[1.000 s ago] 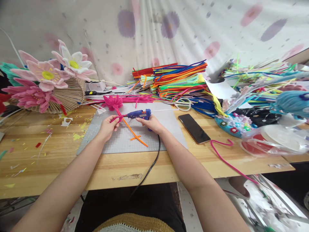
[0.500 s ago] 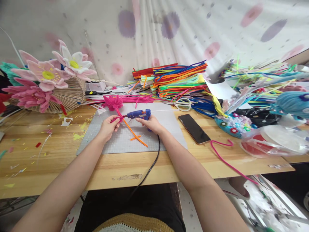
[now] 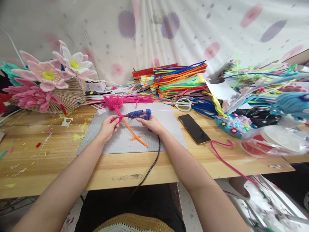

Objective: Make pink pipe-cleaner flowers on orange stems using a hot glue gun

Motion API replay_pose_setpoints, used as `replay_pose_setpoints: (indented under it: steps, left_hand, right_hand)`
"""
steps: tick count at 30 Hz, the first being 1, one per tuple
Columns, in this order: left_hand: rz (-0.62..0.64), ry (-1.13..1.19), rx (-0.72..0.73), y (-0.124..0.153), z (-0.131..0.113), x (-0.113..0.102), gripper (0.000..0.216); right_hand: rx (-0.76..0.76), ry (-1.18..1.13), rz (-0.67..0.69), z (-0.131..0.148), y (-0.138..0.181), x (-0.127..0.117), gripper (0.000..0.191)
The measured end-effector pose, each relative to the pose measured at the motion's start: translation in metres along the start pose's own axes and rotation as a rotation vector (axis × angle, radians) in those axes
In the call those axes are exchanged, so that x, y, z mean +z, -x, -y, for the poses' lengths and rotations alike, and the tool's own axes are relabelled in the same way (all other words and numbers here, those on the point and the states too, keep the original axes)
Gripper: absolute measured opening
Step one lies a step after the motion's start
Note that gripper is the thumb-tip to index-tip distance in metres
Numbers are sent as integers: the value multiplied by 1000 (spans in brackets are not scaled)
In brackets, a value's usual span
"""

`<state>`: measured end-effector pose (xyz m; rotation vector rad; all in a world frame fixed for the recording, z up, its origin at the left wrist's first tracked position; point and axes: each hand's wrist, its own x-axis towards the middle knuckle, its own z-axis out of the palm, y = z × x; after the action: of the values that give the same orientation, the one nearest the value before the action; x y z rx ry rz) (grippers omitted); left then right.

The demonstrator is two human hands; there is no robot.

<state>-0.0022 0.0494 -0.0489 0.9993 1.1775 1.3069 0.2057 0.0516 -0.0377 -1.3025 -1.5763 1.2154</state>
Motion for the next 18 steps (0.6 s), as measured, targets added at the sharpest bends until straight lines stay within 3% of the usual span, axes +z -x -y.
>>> replay_pose_setpoints:
  steps: [18]
  left_hand:
    - [23,-19,2,0,1,0,10]
  right_hand:
    - [13,7,-29,5,2,-2,42]
